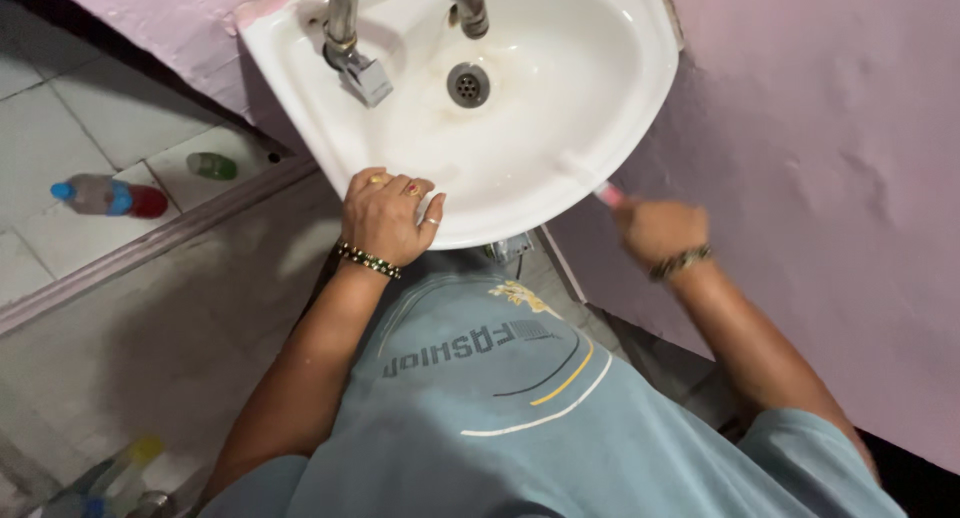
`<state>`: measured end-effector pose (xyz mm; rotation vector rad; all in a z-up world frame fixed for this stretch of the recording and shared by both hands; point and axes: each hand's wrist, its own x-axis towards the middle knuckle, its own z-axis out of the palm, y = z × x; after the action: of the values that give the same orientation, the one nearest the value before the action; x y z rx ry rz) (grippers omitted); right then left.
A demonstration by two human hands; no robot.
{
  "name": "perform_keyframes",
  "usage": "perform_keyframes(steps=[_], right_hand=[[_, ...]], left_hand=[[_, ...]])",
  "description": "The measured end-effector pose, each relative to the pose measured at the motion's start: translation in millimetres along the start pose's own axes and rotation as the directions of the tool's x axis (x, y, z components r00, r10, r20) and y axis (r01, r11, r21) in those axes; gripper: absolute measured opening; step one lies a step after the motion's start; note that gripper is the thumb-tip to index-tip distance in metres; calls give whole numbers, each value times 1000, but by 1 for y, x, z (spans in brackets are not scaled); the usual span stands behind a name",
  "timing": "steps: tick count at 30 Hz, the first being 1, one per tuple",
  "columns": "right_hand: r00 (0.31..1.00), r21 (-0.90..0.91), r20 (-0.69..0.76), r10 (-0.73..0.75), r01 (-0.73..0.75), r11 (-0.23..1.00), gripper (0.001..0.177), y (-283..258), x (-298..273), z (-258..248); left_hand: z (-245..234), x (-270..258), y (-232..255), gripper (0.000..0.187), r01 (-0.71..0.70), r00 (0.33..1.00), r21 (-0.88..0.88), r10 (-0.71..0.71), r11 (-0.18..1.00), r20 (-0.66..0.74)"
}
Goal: The person scrubs a small white washbasin and its chrome faucet using a toothbrush. They move the brush across the inner surface of the sink and over the faucet handle and spout.
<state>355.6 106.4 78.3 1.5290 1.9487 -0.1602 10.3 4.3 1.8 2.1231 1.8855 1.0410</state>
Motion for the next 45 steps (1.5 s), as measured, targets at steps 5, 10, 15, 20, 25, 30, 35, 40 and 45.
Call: perform_keyframes(steps=[5,10,15,20,25,30,35,40,45], right_hand=[[978,41,-189,-89,98,994,40,-33,-10,10],[932,-134,-202,-301,278,951,42,-56,-11,-1],[849,120,-474,-233,325,938,39,-30,-4,-29],[943,-81,-172,-285,275,958,32,-56,38,-16],[996,31,-76,50,-48,998,37,-16,112,-52],[936,-113,-170,-307,291,950,31,-116,123,-3],[964,-68,-69,-258,253,965,40,-124,143,1],[1000,-70,-17,-16,15,997,36,-73,166,-19],[959,-139,38,-280,283,949,37,-177,127,7]], left_hand=[[-1,0,6,20,6,1000,7,-6,1000,24],[2,-1,2,20,29,999,-31,-28,999,33],[1,-5,7,20,-7,1000,-12,7,1000,2],[0,-6,10,19,9,1000,26,-8,1000,-13],[3,-10,8,17,-25,997,-21,23,999,-69],[1,-9,5,19,2,998,-33,-4,999,-62],[2,-11,0,18,15,1000,-28,-16,999,-19],[0,-10,-9,24,-9,1000,-1,9,1000,15],[0,-11,-11,27,12,997,-38,-9,999,76]])
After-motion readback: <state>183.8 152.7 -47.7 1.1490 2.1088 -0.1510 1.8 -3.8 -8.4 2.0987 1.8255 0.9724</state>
